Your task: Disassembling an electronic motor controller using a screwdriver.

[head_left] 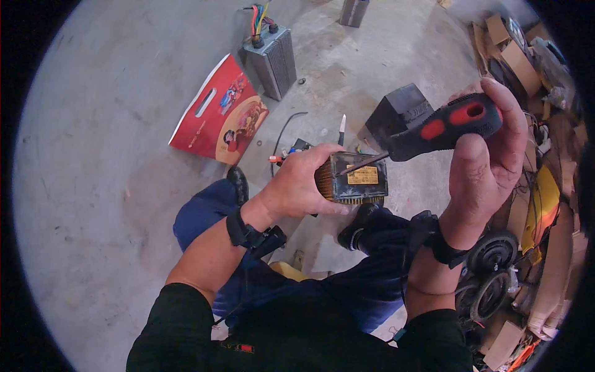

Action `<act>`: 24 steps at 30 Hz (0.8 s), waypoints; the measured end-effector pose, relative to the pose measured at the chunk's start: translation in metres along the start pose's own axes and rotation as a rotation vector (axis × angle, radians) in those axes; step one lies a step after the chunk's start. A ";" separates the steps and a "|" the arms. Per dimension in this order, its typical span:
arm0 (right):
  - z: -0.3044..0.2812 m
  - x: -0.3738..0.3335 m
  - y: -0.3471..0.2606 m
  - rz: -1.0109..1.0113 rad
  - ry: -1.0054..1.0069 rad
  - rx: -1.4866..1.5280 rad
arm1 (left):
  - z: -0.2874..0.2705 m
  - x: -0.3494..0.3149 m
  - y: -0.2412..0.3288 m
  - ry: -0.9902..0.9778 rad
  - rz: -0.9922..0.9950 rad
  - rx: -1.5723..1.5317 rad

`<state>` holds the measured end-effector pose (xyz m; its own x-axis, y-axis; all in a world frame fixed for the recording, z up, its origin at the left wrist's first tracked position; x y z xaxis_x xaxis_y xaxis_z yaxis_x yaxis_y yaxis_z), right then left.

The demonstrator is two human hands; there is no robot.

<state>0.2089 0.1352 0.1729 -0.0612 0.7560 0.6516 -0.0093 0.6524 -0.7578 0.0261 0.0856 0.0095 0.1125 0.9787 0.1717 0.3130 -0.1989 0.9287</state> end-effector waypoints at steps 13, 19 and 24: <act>-0.006 0.004 0.012 0.110 0.019 0.091 | -0.003 0.002 0.000 0.019 0.014 0.027; -0.006 0.001 0.018 0.103 -0.026 0.168 | -0.004 0.001 0.002 0.023 0.028 0.036; 0.002 0.003 0.013 0.134 -0.049 0.266 | -0.004 0.001 0.001 0.027 0.044 0.024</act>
<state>0.2070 0.1458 0.1648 -0.1273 0.8268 0.5479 -0.2586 0.5056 -0.8231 0.0232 0.0866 0.0117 0.1017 0.9698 0.2215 0.3306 -0.2430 0.9120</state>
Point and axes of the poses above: each hand's wrist, its own x-axis towards the middle knuckle, its own z-axis out of the palm, y = z × x, the point moved 9 cm from there along x, towards the middle knuckle, and after that the axes turned 11 degrees about y, right-handed, at the moved point
